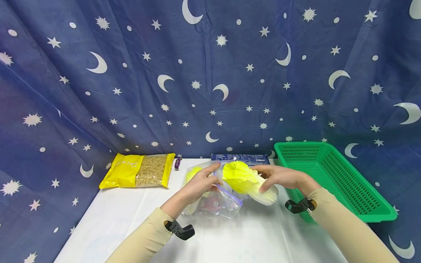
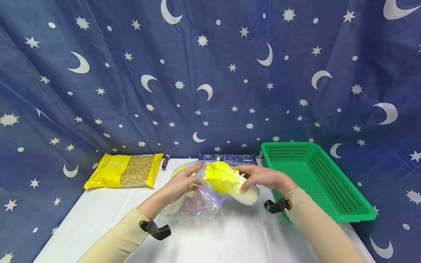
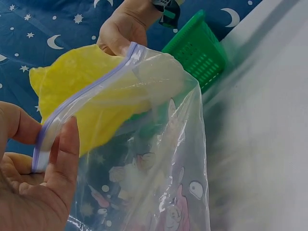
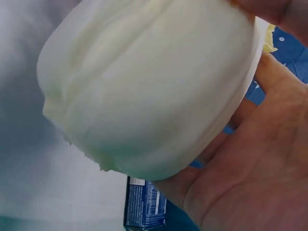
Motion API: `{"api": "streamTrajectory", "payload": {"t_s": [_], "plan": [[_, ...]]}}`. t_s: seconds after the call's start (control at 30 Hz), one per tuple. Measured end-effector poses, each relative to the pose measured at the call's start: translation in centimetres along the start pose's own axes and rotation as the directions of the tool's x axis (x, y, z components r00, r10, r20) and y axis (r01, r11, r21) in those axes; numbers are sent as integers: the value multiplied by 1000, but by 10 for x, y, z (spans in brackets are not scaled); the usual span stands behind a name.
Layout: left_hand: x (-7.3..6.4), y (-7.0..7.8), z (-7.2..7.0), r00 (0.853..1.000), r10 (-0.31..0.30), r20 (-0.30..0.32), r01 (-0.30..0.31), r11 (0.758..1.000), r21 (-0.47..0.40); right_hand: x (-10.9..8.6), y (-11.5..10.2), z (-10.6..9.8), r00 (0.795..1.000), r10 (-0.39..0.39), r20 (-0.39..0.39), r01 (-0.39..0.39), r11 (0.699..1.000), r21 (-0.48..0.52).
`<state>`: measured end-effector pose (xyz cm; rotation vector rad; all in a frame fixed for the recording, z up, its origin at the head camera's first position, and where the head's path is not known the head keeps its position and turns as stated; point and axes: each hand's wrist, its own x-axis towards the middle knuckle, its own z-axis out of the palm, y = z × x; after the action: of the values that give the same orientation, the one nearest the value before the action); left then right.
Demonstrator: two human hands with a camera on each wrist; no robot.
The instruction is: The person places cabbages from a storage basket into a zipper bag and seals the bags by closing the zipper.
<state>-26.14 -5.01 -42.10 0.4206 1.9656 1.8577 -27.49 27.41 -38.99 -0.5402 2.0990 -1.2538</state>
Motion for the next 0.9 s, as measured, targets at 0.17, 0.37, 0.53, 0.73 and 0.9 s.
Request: {"api": "streamTrajectory", "payload": {"t_s": [0.17,0.37,0.53,0.73,0.9], "plan": [[0,1,2,1000,2,2,-2,1000,1,2,-1,1,999,48,-9,-49,998,-48],[1,0,3,1000,8,6,-8,1000,18,6,2,-1,993,102,-51,-109,983,-145],[2,0,5,1000,13,11,-14,1000,25,9,3,1,986,135,-98,-154,959,-236],[2,0,9,999,25,27,-26,999,22,15,-3,11,976,142,-164,-194,909,-370],[2,1,11,1000,21,22,-21,999,32,18,-8,17,973,115,-199,-193,881,-431]]}}
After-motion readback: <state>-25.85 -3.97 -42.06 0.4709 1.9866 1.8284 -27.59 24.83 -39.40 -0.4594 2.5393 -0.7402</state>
